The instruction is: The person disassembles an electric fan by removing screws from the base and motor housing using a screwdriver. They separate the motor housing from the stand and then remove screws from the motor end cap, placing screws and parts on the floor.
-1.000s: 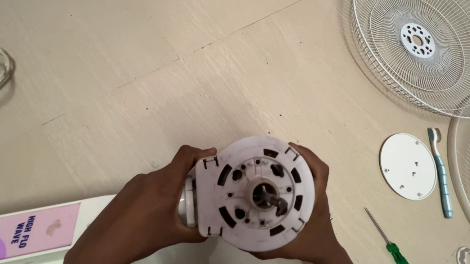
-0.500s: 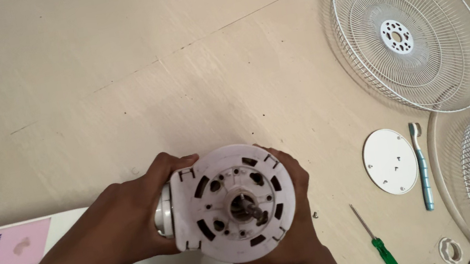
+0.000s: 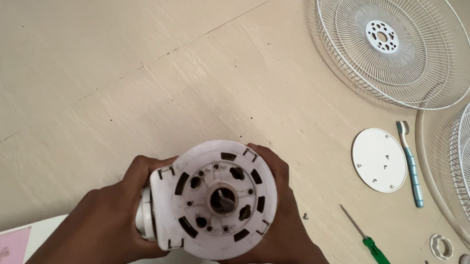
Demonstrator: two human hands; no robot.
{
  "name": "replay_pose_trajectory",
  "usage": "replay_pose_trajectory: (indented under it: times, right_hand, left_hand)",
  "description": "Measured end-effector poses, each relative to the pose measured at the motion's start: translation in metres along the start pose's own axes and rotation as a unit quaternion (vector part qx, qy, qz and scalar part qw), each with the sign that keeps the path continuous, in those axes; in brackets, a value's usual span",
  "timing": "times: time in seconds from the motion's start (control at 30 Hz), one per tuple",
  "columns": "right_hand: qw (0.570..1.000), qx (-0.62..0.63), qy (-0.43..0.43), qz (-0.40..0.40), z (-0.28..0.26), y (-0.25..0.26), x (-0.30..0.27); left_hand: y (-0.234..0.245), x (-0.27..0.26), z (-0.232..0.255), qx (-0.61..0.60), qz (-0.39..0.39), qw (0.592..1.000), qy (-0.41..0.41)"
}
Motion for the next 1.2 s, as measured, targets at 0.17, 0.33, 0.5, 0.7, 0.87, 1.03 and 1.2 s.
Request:
replay_pose_trajectory:
  times: [0.17,0.33,0.5,0.7,0.87,1.03,1.2]
  right_hand:
    - [0.994,-0.094,0.061,0.004,-0.012,-0.002,0.002]
    - [0.999,-0.007,0.032,0.010,-0.003,-0.004,0.001]
    - [0.998,0.025,0.047,0.022,0.000,-0.005,-0.002]
    - [0.996,-0.032,0.063,0.050,0.001,0.000,-0.005]
    - [0.998,0.020,0.029,0.045,0.008,0.000,-0.007]
    - [0.998,0.040,0.012,0.050,0.010,0.001,-0.009]
    - [0.997,0.014,0.026,0.065,0.019,0.003,-0.012]
  left_hand:
    - [0.002,-0.001,0.001,-0.001,0.004,1.000,0.009]
    - [0.000,0.001,0.001,0.006,0.012,1.000,-0.011]
    - [-0.002,0.003,-0.002,-0.004,0.016,0.999,-0.041]
    - [-0.004,0.006,-0.001,-0.005,0.018,0.996,-0.085]
    - [-0.005,0.005,0.006,-0.003,0.031,0.991,-0.131]
    - [-0.008,0.007,0.004,-0.001,0.022,0.992,-0.121]
    - [-0.009,0.004,0.005,-0.011,0.035,0.987,-0.158]
Point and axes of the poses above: each hand's wrist, its own x-axis towards the middle knuckle, its own y-axis out of the back of the hand, z = x × y, the point moved 7 cm from there along x, towards the middle knuckle, and after that the axes turned 9 degrees about -z, right-handed, at the moved point
